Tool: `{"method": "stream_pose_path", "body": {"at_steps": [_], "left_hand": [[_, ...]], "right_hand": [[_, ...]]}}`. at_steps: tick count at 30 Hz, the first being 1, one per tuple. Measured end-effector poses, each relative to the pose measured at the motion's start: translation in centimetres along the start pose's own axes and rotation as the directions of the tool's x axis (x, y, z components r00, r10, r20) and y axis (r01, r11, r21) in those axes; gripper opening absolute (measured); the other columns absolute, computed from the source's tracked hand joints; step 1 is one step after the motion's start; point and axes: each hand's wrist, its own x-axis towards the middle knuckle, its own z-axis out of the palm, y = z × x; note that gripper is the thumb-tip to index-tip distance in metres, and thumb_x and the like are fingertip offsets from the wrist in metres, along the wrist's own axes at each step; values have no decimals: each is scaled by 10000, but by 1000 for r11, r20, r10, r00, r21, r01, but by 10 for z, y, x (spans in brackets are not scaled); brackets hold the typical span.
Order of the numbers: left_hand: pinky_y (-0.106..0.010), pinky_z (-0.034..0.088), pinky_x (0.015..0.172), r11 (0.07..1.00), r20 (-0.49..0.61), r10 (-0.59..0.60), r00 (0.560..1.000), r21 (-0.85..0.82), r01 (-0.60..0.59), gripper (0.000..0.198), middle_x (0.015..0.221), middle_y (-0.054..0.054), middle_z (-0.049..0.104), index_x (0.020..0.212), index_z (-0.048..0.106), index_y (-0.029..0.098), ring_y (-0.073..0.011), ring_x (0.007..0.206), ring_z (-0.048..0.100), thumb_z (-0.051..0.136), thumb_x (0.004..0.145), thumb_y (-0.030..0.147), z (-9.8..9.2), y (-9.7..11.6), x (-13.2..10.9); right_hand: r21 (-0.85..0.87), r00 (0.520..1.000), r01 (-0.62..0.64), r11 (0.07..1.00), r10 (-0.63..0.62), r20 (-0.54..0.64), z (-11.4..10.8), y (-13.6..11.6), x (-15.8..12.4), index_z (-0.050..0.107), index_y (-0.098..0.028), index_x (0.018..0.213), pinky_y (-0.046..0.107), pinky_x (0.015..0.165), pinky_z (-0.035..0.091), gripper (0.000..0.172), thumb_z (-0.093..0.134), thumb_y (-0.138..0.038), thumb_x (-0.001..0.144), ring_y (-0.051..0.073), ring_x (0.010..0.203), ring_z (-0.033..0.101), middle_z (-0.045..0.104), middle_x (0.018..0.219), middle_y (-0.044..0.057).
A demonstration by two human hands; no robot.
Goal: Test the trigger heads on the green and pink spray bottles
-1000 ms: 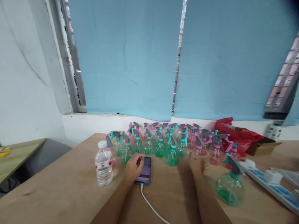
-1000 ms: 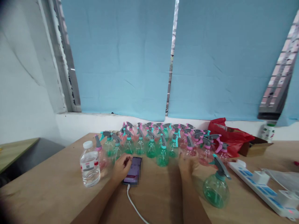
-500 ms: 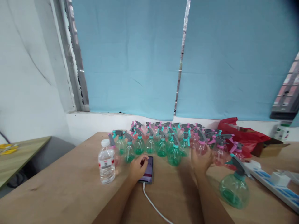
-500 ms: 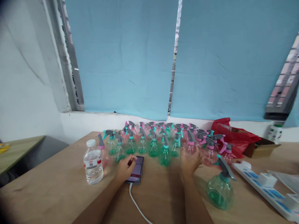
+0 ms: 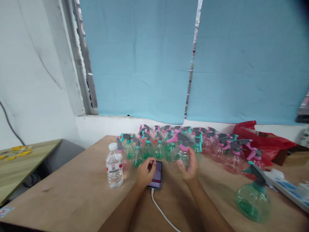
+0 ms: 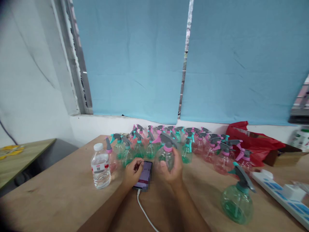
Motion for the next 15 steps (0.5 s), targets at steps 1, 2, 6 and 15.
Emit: {"method": "stream_pose_path", "body": {"at_steps": [1, 2, 6, 15], "left_hand": [[-237, 435, 619, 1000, 6, 14, 1000, -4, -14, 250, 705, 24, 604, 976, 674, 218, -138, 608, 574, 495, 992, 391, 0, 1, 0], [-240, 449, 635, 1000, 14, 27, 1000, -7, -27, 242, 723, 18, 619, 972, 675, 217, -141, 628, 586, 512, 989, 395, 0, 1, 0], [-282, 520, 720, 999, 60, 47, 997, -16, -46, 244, 823, -7, 684, 1086, 686, 223, -171, 727, 647, 555, 971, 394, 0, 6, -1], [-441, 530, 1060, 983, 202, 181, 963, -75, -169, 524, 1269, -96, 670, 1414, 626, 298, -276, 1203, 633, 681, 900, 381, -3, 17, 0]], "right_hand": [[42, 998, -17, 999, 14, 60, 9, -1, -7, 480, -170, 1438, 517, 1017, 499, 614, 615, -454, 911, 339, 1197, 610, 611, 1318, 176], [71, 993, -49, 996, 41, 112, 17, -2, -12, 478, -185, 1446, 505, 1025, 500, 591, 611, -426, 924, 325, 1207, 609, 610, 1340, 167], [97, 968, -129, 987, 104, 228, 34, 0, -24, 489, -204, 1443, 485, 1015, 514, 549, 613, -379, 937, 308, 1198, 619, 628, 1336, 148], [102, 941, -240, 965, 205, 268, 37, 4, -29, 524, -196, 1289, 445, 964, 520, 451, 678, -409, 922, 275, 1098, 644, 656, 1200, 115]]}}
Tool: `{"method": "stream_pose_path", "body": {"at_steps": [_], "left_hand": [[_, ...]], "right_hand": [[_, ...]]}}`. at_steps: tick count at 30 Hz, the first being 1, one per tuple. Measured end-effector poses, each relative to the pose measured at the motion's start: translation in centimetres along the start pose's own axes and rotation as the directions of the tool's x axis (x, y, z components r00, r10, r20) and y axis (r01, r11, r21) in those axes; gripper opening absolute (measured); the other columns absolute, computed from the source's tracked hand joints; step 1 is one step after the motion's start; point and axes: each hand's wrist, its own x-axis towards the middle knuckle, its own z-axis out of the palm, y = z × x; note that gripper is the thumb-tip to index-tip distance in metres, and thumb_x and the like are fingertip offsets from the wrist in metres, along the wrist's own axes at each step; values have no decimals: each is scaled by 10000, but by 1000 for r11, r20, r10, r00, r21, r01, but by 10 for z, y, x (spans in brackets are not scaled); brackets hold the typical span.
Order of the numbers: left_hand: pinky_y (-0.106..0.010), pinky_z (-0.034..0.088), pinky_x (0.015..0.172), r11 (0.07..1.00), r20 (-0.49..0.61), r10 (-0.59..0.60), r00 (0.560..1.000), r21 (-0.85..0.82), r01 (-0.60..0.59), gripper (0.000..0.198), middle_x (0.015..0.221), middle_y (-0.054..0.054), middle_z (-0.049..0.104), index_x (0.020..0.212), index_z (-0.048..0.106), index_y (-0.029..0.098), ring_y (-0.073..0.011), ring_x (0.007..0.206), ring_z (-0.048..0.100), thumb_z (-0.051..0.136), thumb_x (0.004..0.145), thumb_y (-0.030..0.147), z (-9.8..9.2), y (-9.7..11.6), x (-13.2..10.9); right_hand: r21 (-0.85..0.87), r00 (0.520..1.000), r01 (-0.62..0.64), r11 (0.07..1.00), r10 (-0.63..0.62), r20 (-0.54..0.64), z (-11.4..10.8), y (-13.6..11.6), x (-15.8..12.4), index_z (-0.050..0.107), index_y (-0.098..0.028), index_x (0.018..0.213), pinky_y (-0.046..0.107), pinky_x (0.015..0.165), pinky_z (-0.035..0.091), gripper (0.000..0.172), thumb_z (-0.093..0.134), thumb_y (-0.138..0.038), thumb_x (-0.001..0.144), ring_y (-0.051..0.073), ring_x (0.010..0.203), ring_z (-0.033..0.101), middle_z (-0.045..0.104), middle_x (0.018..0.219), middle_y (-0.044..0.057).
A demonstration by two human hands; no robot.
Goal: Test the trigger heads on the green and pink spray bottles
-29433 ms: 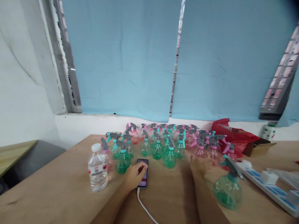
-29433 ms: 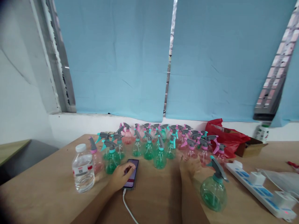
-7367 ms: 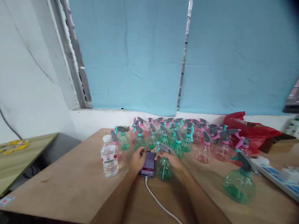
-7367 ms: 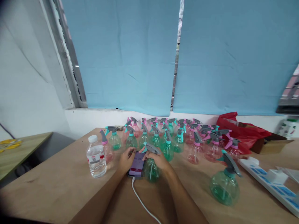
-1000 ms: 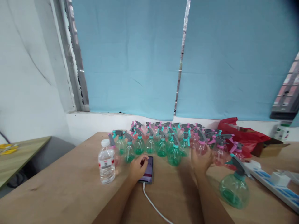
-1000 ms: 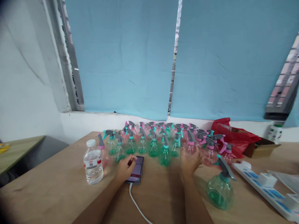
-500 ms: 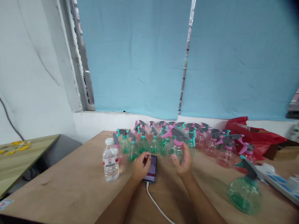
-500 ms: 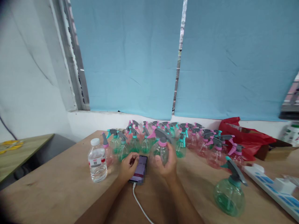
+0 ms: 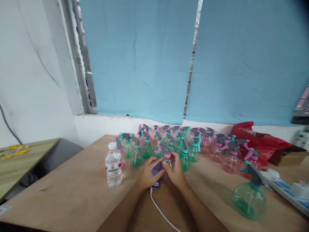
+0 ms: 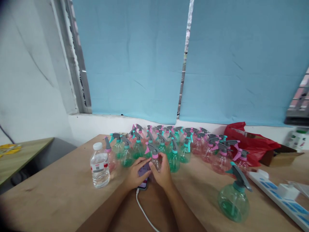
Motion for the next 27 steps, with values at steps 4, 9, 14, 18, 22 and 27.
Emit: {"method": "stream_pose_path", "body": {"at_steps": [4, 9, 14, 18, 22, 27], "left_hand": [[-427, 519, 1077, 998, 58, 67, 996, -4, -67, 510, 1272, -104, 649, 1413, 632, 281, -276, 1220, 614, 665, 909, 358, 4, 2, 1], [-430, 520, 1040, 995, 82, 86, 993, 50, -90, 504, 1213, -103, 643, 1406, 642, 284, -282, 1168, 605, 662, 915, 396, 6, 3, 2], [-441, 493, 1030, 990, 106, 104, 989, 83, -113, 473, 1206, -100, 634, 1390, 653, 280, -279, 1143, 589, 649, 937, 416, 3, 5, 2], [-444, 466, 1045, 990, 77, 104, 992, 90, -111, 415, 1218, -90, 628, 1320, 689, 276, -273, 1149, 582, 659, 932, 418, 1, 6, 2], [-433, 469, 1032, 993, 7, 92, 996, 68, -92, 359, 1171, -81, 640, 1254, 713, 268, -260, 1125, 590, 656, 933, 418, 1, 4, 2], [-387, 491, 933, 998, -127, 63, 990, 25, -61, 244, 998, -65, 662, 1041, 771, 234, -233, 1012, 607, 605, 978, 402, 3, -2, 2]], "right_hand": [[10, 1000, -6, 1000, 6, -16, -1, -1, 5, 603, -212, 1107, 412, 871, 527, 289, 685, -414, 917, 254, 948, 651, 674, 1010, 67], [96, 999, -48, 994, 47, 12, -7, -3, 16, 693, -225, 967, 338, 756, 519, 221, 654, -440, 929, 211, 809, 614, 636, 872, 25], [153, 993, -115, 982, 109, 48, -12, -5, 26, 734, -218, 947, 280, 677, 473, 219, 678, -419, 881, 168, 725, 566, 600, 844, 4], [264, 978, -179, 948, 143, 150, -14, -5, 33, 735, -224, 928, 270, 651, 461, 183, 686, -328, 786, 150, 668, 536, 606, 765, -27], [310, 931, -308, 899, 218, 294, -15, -6, 34, 709, -224, 784, 258, 588, 444, 108, 696, -317, 730, 143, 594, 518, 602, 642, -46], [366, 852, -467, 805, 299, 429, -15, -16, 31, 743, -236, 876, 313, 678, 522, 212, 764, -352, 699, 192, 705, 640, 727, 761, -6]]}}
